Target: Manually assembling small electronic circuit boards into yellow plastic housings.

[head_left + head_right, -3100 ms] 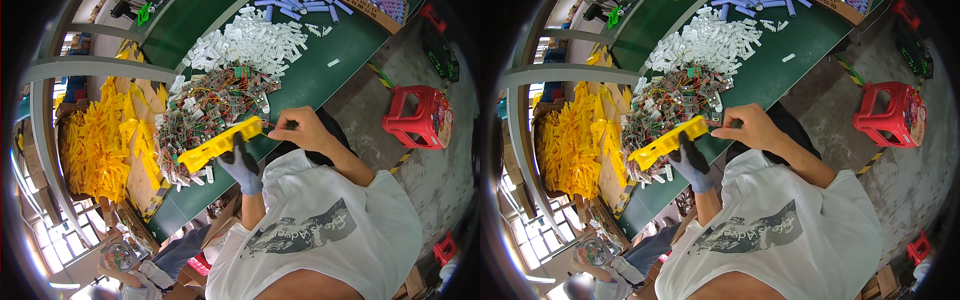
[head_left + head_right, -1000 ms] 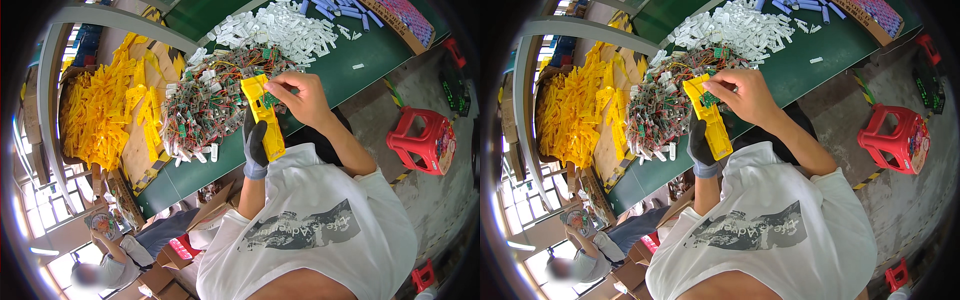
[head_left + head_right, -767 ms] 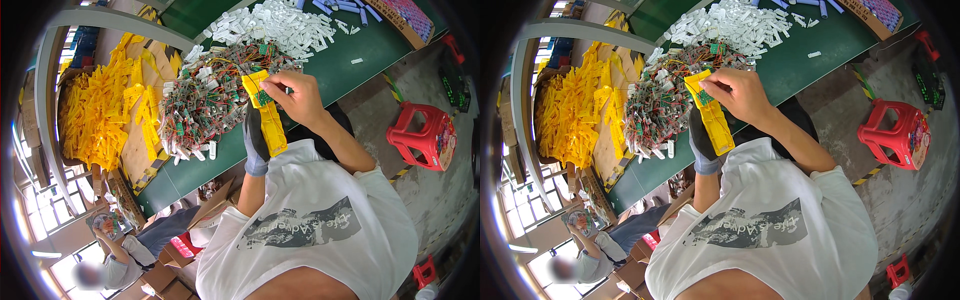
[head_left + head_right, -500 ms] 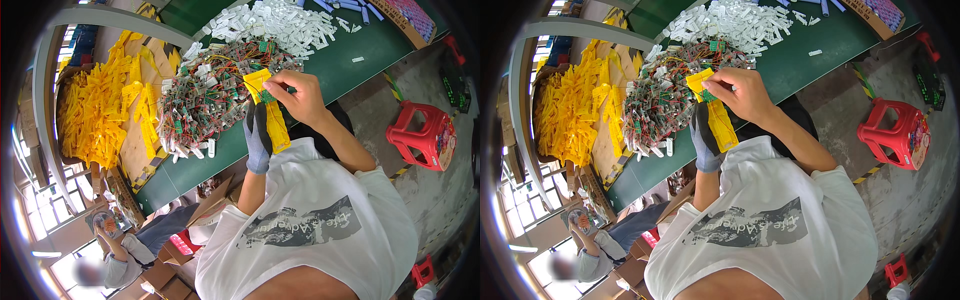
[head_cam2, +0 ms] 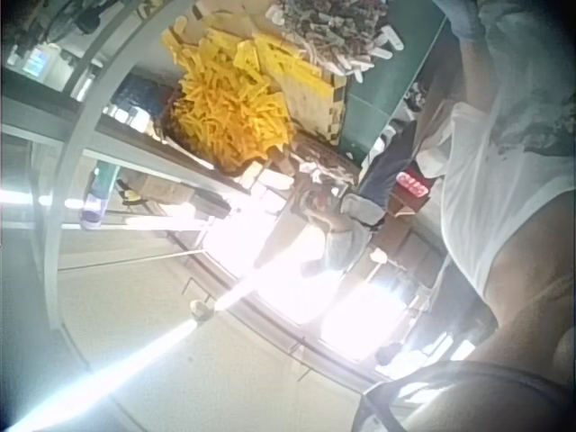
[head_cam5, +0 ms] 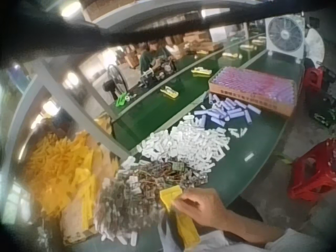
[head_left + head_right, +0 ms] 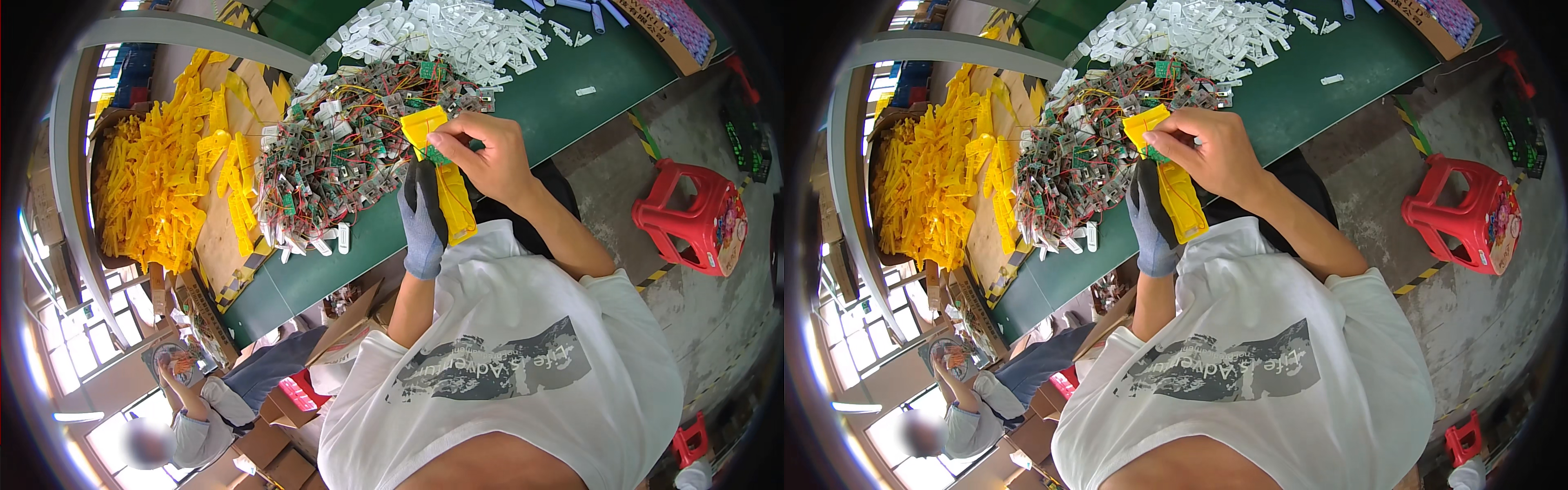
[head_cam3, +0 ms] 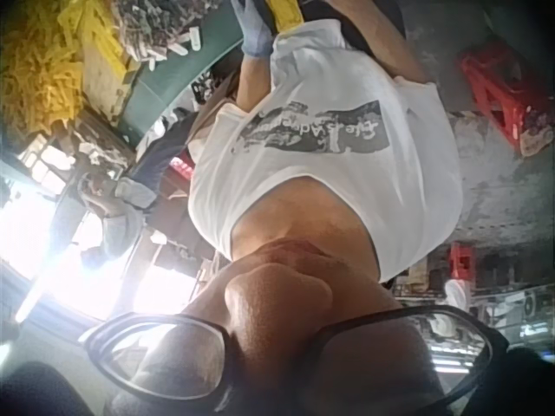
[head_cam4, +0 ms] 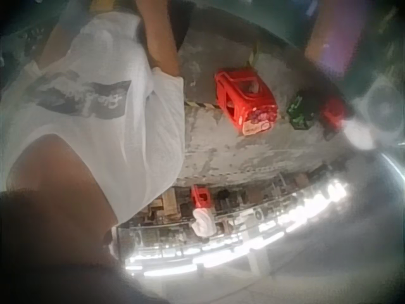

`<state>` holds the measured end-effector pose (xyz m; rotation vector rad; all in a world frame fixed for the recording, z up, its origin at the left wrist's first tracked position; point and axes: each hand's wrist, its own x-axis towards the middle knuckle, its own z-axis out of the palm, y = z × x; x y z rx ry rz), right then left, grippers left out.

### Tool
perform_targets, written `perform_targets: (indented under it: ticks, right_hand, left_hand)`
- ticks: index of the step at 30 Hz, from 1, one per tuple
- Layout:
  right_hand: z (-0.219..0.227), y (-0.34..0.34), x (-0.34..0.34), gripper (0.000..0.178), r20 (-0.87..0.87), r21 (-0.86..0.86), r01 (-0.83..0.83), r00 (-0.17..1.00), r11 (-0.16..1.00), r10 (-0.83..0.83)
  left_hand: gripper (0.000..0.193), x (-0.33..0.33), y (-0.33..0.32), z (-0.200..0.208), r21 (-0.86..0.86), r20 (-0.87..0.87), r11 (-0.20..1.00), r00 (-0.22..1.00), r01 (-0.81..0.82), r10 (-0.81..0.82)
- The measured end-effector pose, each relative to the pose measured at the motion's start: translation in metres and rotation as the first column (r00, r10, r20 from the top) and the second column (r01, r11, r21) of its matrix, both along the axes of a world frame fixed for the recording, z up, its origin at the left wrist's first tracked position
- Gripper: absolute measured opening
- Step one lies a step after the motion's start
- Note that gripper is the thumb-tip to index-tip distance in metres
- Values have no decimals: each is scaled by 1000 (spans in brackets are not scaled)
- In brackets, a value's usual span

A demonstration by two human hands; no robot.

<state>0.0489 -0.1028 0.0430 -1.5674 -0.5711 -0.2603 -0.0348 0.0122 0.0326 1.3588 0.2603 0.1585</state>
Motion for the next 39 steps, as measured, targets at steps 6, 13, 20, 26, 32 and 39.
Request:
perform_targets:
  ticks: [6,13,20,26,32,39]
  right_hand:
    - [10,-13,-3,13,-258,127,-316,905,940,338]
    - [3,-26,6,22,-531,372,-371,668,851,522]
    - [-10,-16,-4,17,-570,380,-243,698,893,433]
    - [-7,-9,-19,13,-371,114,-150,911,982,182]
    - [-11,-7,-21,19,-107,-41,-40,994,998,36]
    - [-10,-11,-22,19,-98,-87,-82,992,993,73]
  left_hand:
    - [25,4,-1,-2,-19,53,994,993,-104,105]
    - [27,-2,-8,20,-144,3,989,1000,-16,17]
    - [24,1,-6,14,36,41,998,998,-44,43]
    - [22,0,-3,8,110,53,992,997,-61,55]
    - [21,1,-5,7,147,56,987,996,-71,63]
    - [23,1,-4,5,148,61,987,997,-64,55]
